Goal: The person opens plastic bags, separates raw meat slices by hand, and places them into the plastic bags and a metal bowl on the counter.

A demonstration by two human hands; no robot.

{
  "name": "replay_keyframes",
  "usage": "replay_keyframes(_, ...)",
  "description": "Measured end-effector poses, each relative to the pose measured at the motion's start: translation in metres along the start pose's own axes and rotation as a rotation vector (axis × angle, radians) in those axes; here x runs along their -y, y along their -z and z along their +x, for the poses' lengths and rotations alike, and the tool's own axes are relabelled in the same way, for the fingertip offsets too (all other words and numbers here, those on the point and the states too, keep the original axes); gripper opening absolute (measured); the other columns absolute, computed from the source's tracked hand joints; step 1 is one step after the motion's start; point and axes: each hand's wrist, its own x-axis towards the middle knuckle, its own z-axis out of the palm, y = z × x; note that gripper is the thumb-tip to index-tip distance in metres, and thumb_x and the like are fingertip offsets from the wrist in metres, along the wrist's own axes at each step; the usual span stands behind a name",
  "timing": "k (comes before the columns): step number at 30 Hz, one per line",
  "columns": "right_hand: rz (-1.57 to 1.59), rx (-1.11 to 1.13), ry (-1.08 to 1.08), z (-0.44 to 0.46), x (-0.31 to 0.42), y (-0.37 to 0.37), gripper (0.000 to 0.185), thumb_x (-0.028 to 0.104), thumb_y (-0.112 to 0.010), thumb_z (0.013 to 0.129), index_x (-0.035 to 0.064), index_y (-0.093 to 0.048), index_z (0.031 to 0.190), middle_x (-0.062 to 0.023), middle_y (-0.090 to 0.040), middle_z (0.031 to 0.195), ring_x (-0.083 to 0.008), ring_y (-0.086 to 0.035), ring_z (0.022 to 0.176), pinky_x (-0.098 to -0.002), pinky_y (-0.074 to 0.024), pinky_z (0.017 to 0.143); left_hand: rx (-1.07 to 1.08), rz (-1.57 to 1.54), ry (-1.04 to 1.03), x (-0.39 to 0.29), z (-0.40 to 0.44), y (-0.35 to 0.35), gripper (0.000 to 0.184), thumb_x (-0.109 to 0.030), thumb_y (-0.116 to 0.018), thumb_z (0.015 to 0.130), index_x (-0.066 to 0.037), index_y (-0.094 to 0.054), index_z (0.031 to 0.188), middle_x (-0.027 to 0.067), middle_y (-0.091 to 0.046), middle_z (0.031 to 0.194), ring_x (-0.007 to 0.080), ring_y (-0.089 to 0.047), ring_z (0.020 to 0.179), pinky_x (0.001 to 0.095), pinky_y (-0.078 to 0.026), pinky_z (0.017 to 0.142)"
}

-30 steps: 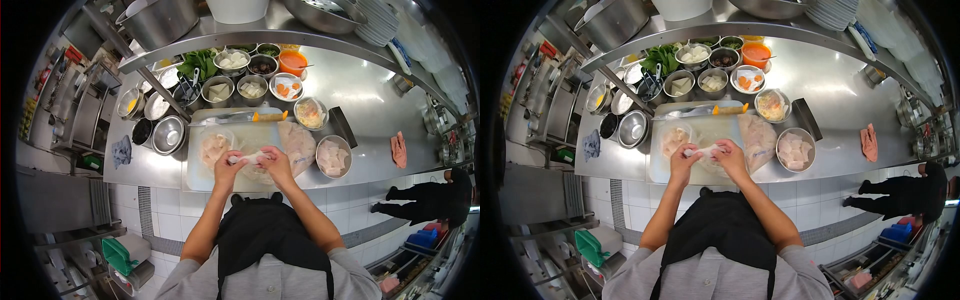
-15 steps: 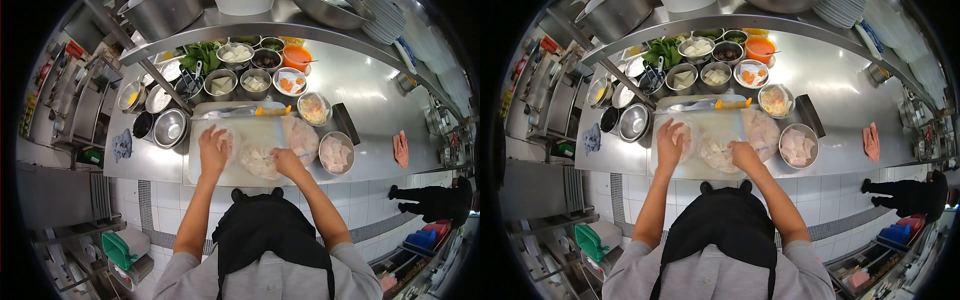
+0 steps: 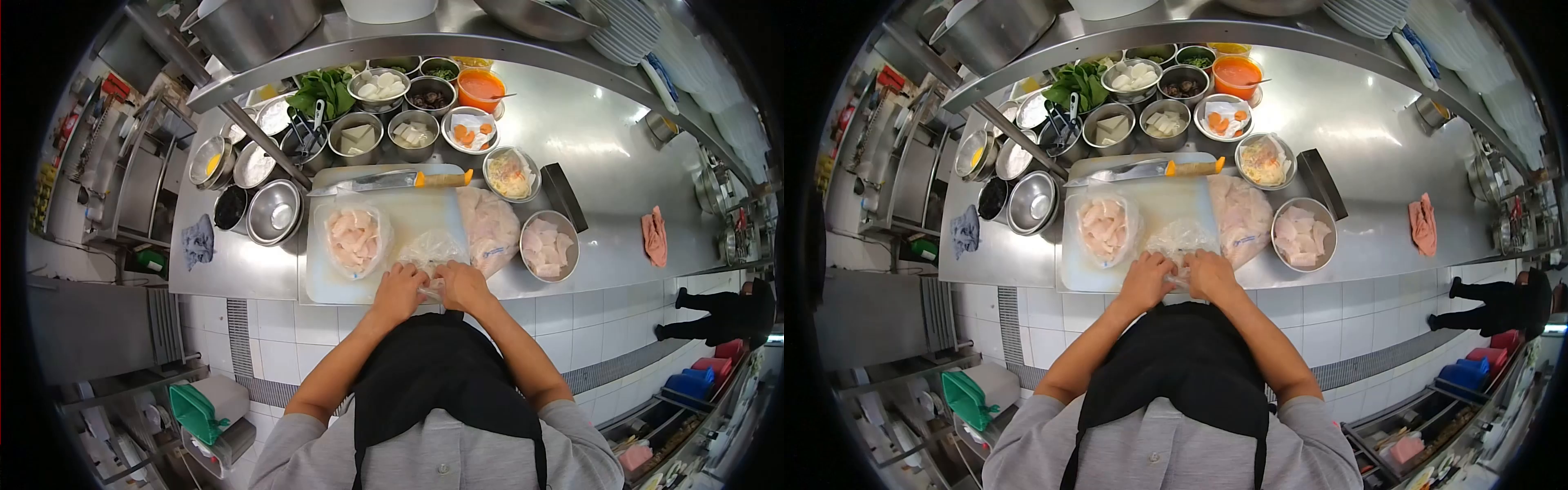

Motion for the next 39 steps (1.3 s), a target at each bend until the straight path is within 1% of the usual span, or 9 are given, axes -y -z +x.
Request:
replay_keyframes(7, 0.201, -0.003, -0.053, 0.007, -0.010, -0.010, 0.020, 0.016, -0.070, 0.074, 0.0054, -0.068, 0.091, -0.0141, -0.068, 0.087, -0.0318, -0.067, 0.081, -0.0422, -0.0523, 0.073, -0.014, -0.053, -0.006, 0.005, -0.002, -0.005, 0.030, -0.016, -0.078, 0.071, -0.012, -0.064, 0.097, 0.0073, -0.060, 0.098, 0.0285, -0.054, 0.096, 0.0405, -0.046, 0.080)
replay_keyframes(10, 0.640, -0.069, -0.175, 0.014, -0.017, 0.000, 0.031, 0.025, -0.076, 0.075, 0.0020, -0.068, 0.094, -0.0148, -0.068, 0.082, -0.0291, -0.067, 0.079, -0.0384, -0.0521, 0.072, -0.094, -0.329, 0.142, -0.001, 0.005, 0.008, 0.036, -0.019, -0.079, 0.075, -0.011, -0.064, 0.106, 0.0097, -0.064, 0.096, 0.0256, -0.058, 0.086, 0.0364, -0.048, 0.076)
replay_keyframes(14, 0.669, -0.199, -0.133, 0.023, -0.015, 0.006, 0.034, 0.027, -0.077, 0.080, 0.0001, -0.067, 0.099, -0.0116, -0.068, 0.081, -0.0215, -0.066, 0.073, -0.0328, -0.0528, 0.068, -0.161, -0.624, 0.284, -0.003, 0.024, 0.013, 0.043, -0.023, -0.075, 0.084, -0.007, -0.058, 0.121, 0.0098, -0.066, 0.091, 0.0193, -0.060, 0.075, 0.0299, -0.050, 0.068)
replay_keyframes(19, 1.373, 0.062, -0.318, 0.029, -0.016, 0.008, 0.022, 0.014, -0.058, 0.097, -0.0015, -0.060, 0.112, -0.0070, -0.067, 0.089, -0.0122, -0.062, 0.070, -0.0247, -0.0523, 0.064, -0.013, -0.994, 0.422, 0.017, 0.035, -0.003, 0.037, -0.020, -0.067, 0.092, -0.006, -0.056, 0.125, 0.0087, -0.067, 0.096, 0.0162, -0.063, 0.080, 0.0281, -0.052, 0.069)
replay_keyframes(21, 1.368, 0.042, -0.322, 0.028, -0.016, 0.008, 0.023, 0.014, -0.056, 0.098, -0.0011, -0.058, 0.116, -0.0081, -0.066, 0.091, -0.0127, -0.063, 0.070, -0.0258, -0.0532, 0.064, -0.091, -1.319, 0.581, 0.018, 0.035, -0.004, 0.030, -0.017, -0.063, 0.095, -0.005, -0.055, 0.121, 0.0113, -0.067, 0.101, 0.0186, -0.066, 0.089, 0.0310, -0.055, 0.073)
replay_keyframes(29, 1.416, 0.068, -0.492, 0.021, -0.010, 0.014, 0.026, 0.020, -0.052, 0.101, 0.0014, -0.058, 0.119, -0.0106, -0.066, 0.095, -0.0168, -0.068, 0.078, -0.0300, -0.0544, 0.065, -0.100, -1.439, 0.660, 0.024, 0.031, -0.003, 0.022, -0.020, -0.057, 0.099, -0.002, -0.050, 0.110, 0.0168, -0.066, 0.106, 0.0241, -0.068, 0.092, 0.0366, -0.059, 0.079)
replay_keyframes(32, 0.800, -0.188, -0.247, 0.022, -0.018, -0.007, 0.025, 0.021, -0.054, 0.099, 0.0026, -0.062, 0.114, -0.0102, -0.068, 0.097, -0.0204, -0.069, 0.085, -0.0331, -0.0540, 0.069, -0.138, -1.432, 0.662, 0.022, 0.029, 0.000, 0.021, -0.021, -0.056, 0.099, -0.002, -0.049, 0.107, 0.0176, -0.066, 0.107, 0.0244, -0.068, 0.091, 0.0366, -0.059, 0.079)
replay_keyframes(34, 0.366, -0.492, 0.175, 0.022, -0.013, -0.007, 0.026, 0.024, -0.063, 0.091, 0.0032, -0.066, 0.107, -0.0151, -0.068, 0.105, -0.0319, -0.065, 0.092, -0.0395, -0.0508, 0.082, -0.149, -1.399, 0.644, 0.019, 0.028, 0.002, 0.020, -0.020, -0.056, 0.099, -0.002, -0.049, 0.106, 0.0179, -0.066, 0.107, 0.0244, -0.068, 0.091, 0.0367, -0.059, 0.079)
replay_keyframes(39, 0.738, -0.388, -0.087, 0.014, 0.021, 0.007, 0.032, 0.019, -0.074, 0.081, 0.0040, -0.065, 0.108, -0.0123, -0.069, 0.096, -0.0252, -0.065, 0.082, -0.0333, -0.0519, 0.075, -0.186, -1.467, 0.584, 0.007, 0.030, -0.002, 0.020, -0.013, -0.062, 0.095, -0.002, -0.049, 0.105, 0.0134, -0.064, 0.102, 0.0214, -0.067, 0.089, 0.0327, -0.058, 0.077)
